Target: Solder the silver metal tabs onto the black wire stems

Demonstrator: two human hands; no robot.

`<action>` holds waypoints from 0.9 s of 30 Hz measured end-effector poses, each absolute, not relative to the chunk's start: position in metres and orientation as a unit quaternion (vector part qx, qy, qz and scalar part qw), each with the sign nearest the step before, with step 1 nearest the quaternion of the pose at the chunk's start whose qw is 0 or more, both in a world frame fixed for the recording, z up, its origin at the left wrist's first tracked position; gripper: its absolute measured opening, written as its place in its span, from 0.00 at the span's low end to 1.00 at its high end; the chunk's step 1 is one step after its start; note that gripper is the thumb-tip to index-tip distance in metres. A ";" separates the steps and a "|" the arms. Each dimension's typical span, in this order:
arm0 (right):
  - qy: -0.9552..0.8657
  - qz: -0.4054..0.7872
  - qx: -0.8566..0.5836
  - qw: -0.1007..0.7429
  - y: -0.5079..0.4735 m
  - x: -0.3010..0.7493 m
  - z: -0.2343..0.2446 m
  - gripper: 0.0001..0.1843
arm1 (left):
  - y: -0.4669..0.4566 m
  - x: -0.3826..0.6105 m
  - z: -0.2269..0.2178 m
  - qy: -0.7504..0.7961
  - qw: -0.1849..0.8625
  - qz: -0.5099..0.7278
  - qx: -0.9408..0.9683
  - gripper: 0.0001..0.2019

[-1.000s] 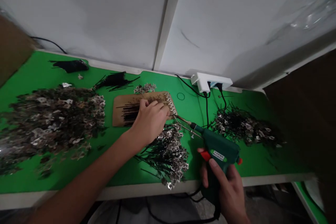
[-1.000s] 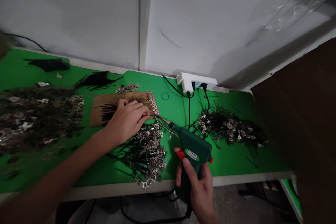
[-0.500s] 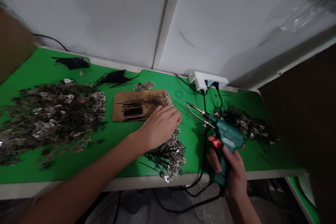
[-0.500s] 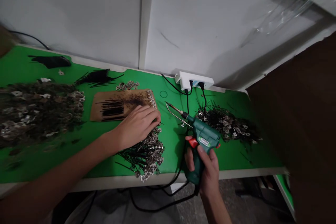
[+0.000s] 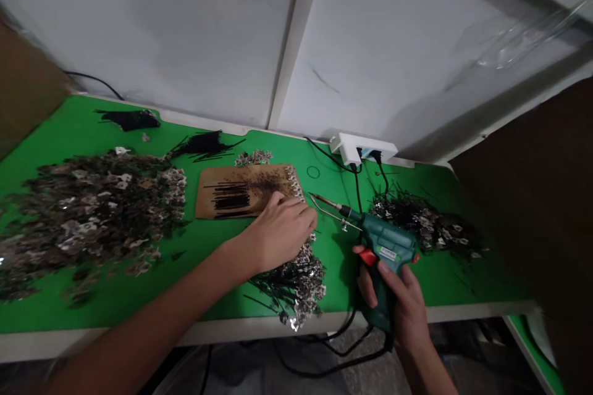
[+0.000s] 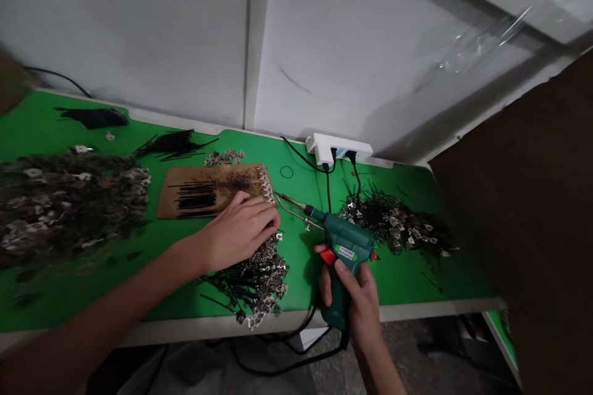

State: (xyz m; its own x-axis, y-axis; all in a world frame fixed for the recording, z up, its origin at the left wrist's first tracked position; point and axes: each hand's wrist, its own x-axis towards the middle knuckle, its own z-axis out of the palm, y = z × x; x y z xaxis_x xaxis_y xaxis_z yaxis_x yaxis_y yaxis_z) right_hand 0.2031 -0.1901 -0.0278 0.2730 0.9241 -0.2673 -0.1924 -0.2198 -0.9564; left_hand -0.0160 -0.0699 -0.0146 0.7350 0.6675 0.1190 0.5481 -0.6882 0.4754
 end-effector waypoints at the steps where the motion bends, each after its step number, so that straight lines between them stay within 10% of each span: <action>1: -0.322 0.510 -0.590 0.536 -0.191 0.203 -0.028 0.16 | -0.068 -0.019 -0.012 0.344 0.228 0.150 0.898 0.07; 27: -0.363 0.473 -0.657 0.462 -0.188 0.194 -0.020 0.19 | -0.063 -0.031 -0.034 0.505 0.142 0.197 0.828 0.05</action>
